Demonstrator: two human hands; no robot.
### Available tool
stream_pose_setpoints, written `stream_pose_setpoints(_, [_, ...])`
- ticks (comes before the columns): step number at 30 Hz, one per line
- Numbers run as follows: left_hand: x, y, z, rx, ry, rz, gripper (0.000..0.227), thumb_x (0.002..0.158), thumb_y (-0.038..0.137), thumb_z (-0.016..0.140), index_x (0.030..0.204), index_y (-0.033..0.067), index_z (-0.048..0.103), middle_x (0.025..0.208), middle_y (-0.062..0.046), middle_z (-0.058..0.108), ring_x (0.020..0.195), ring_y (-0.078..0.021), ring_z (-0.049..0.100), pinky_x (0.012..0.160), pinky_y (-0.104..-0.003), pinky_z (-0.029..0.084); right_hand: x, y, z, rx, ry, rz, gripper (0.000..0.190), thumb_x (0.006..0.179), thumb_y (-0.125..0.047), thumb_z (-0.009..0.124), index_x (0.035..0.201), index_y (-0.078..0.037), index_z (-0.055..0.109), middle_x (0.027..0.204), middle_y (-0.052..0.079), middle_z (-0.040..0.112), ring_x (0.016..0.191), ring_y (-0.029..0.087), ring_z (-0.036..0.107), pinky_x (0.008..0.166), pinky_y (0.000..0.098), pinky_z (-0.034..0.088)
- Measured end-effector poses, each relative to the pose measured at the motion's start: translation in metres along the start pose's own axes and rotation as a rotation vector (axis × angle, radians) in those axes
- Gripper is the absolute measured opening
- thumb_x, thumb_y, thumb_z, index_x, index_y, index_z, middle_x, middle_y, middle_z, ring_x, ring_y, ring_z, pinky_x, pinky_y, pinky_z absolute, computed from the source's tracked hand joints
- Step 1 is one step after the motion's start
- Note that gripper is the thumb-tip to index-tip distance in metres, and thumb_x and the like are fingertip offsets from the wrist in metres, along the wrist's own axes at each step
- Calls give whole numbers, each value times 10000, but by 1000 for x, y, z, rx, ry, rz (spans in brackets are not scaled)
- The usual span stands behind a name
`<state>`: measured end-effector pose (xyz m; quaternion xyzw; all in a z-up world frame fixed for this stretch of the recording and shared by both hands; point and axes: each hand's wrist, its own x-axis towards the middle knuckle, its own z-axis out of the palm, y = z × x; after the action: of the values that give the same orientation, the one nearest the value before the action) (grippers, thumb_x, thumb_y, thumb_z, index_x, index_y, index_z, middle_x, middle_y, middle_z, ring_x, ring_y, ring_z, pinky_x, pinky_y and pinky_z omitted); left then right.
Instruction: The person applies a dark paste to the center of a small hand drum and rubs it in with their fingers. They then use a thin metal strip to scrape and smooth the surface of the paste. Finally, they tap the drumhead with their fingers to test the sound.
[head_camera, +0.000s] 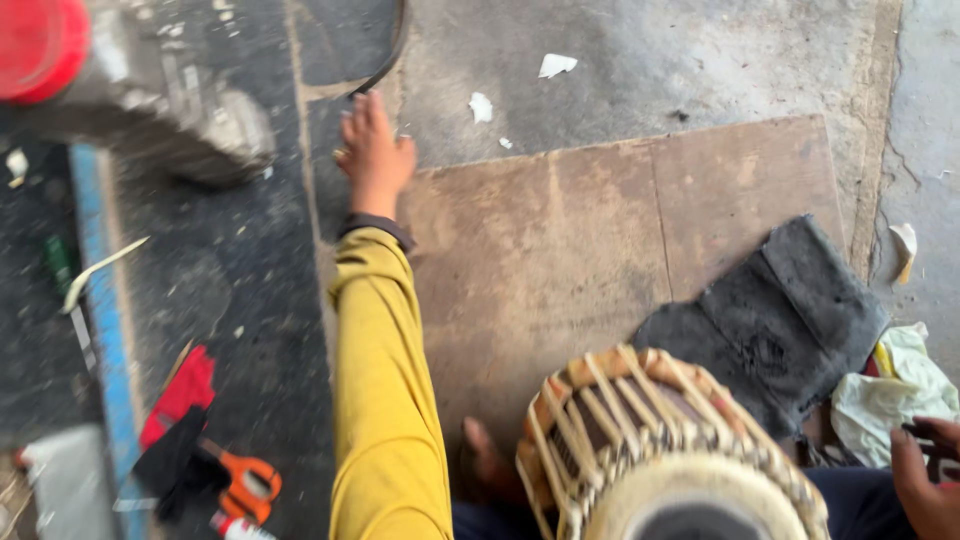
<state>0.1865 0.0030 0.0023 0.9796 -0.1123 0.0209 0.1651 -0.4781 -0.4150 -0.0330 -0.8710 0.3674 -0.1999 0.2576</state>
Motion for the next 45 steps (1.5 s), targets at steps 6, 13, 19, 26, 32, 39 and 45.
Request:
stream_pose_setpoints(6, [81,-25,33,163,-101,-76,897,950,315,678,1622,152,106,1655,-113,215,1522,-385,132,1095,-773,172,6,-3,8,-67,66,8,243,1046,-120,774,1183,14,625,1032,110,703,880,137,649,813,212,461])
stream_pose_setpoints(13, [45,-29,51,227,152,85,143,991,138,586,1104,134,673,1155,-77,664,1068,-354,655,890,-674,438,13,-10,-15,-287,-96,74,266,1023,-203,806,1154,3,699,932,124,749,867,151,745,807,251,577])
stream_pose_setpoints(19, [-139,11,-64,218,481,457,135,985,154,553,991,81,667,970,-109,654,689,-333,634,607,-456,500,9,-56,-25,-356,-4,-58,235,1050,-241,824,1137,-54,711,956,101,746,821,169,722,777,265,564])
stream_pose_setpoints(26, [-433,121,-247,-43,393,723,57,883,52,716,866,58,663,774,-49,535,700,-254,544,677,-422,450,-21,-153,-60,-24,66,-562,370,876,-187,757,1233,-97,713,1176,111,727,1048,247,705,932,318,544])
stream_pose_setpoints(32, [-612,161,-254,62,410,967,112,937,44,725,1046,25,709,892,-15,556,733,-121,553,762,-355,460,-128,-269,-153,917,-159,-398,536,882,-363,720,1286,-29,604,1357,148,597,1268,224,608,1015,317,499])
stream_pose_setpoints(39, [-695,181,-221,-15,376,868,148,968,115,711,1084,148,625,941,-7,533,826,-139,566,826,-417,461,-194,-256,-171,700,-263,-527,292,1012,-100,529,1223,80,620,1221,143,689,1314,299,573,1120,390,422])
stream_pose_setpoints(45, [-690,195,-248,-1237,-505,467,383,993,166,580,1352,51,512,1184,-156,595,1096,-288,599,923,-445,446,-231,-213,-137,1351,-303,-288,238,1100,-82,515,1196,73,668,1354,236,633,1501,337,453,1220,492,386])
